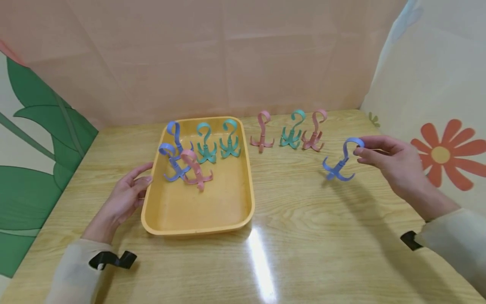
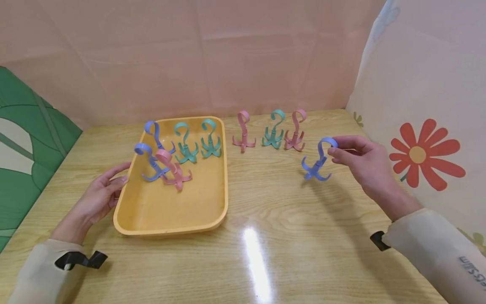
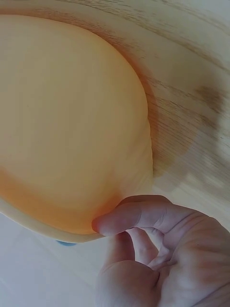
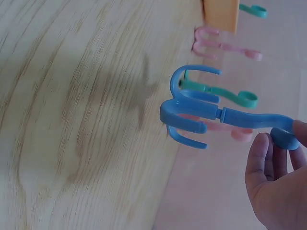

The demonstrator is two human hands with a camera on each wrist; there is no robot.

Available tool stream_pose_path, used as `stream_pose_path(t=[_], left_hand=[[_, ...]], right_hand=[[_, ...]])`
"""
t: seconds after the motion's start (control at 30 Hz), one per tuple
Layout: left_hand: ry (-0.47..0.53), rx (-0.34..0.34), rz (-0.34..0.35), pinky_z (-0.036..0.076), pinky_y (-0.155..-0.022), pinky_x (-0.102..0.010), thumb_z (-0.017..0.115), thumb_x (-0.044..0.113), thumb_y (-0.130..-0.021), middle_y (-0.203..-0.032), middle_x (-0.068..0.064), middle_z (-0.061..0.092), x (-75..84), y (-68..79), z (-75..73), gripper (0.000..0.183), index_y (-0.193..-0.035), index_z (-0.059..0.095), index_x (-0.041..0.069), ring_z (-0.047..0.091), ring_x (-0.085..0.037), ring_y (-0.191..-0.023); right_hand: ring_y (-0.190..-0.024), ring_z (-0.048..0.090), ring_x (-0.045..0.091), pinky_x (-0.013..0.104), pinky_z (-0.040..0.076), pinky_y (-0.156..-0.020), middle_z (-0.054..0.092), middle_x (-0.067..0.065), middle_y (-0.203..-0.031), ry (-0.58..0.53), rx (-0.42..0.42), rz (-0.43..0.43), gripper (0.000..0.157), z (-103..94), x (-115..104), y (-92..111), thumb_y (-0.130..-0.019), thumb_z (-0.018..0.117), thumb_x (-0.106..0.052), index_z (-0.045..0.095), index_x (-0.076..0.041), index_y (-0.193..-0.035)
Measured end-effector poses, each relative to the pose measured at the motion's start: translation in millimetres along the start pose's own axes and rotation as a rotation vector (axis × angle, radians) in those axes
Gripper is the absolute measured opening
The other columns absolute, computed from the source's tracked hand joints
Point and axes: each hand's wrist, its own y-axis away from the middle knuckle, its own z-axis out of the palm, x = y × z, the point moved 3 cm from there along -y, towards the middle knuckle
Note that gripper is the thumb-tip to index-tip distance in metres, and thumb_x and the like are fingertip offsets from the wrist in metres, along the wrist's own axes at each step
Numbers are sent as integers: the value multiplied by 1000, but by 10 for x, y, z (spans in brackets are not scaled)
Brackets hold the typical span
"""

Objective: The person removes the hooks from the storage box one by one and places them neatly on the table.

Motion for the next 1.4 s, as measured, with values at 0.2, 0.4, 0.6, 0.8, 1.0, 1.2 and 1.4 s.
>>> stream_pose_path(t=[0.2,0.4,0.6,0.8,1.0,1.2,1.4], left_hand=[[-10,5,0,59,-68,-28,54,20,-106,-109,-1,70,-1,2,-2,59,-158,28,10,72,-16,-86],[-9,14,-5,59,-68,-28,55,21,-106,-107,-2,70,-2,-3,-2,60,-158,28,10,72,-17,-86],[-9,15,-6,59,-67,-28,55,21,-106,-106,-3,70,-9,-13,-5,61,-158,27,9,72,-16,-85],[-8,15,-6,59,-66,-27,55,21,-106,-107,-3,70,-6,-12,-3,60,-158,27,10,72,-15,-85],[-10,20,-11,59,-66,-28,54,20,-106,-106,-2,70,2,-8,-9,61,-159,26,10,71,-15,-85],[-2,20,-9,59,-66,-29,54,20,-106,-106,-1,70,3,-3,-12,62,-159,25,9,72,-16,-85],[2,24,-6,59,-65,-27,55,20,-106,-105,-2,70,-6,-14,-9,61,-159,27,10,71,-15,-83]], right_hand=[[-81,72,9,21,57,-72,74,-3,-98,-15,38,20,29,-139,31,-64,-87,78,-4,73,-5,-116],[-81,73,10,22,58,-72,75,-1,-95,-91,52,21,24,-244,61,-153,-87,77,0,75,-6,-111],[-81,72,9,21,57,-70,74,-4,-96,-60,71,46,25,-333,95,-249,-86,79,-6,75,-8,-111],[-83,72,9,21,58,-69,72,-3,-98,-52,86,78,30,-378,121,-347,-85,82,-10,74,-7,-113],[-85,72,11,24,58,-70,74,-1,-97,-135,101,79,28,-365,162,-457,-84,81,-5,74,-6,-111],[-83,72,12,26,59,-71,73,1,-95,-207,125,72,26,-318,175,-591,-84,79,0,73,-3,-109],[-81,72,13,26,59,-69,74,2,-92,-241,132,70,24,-280,189,-688,-85,77,5,74,-1,-108]])
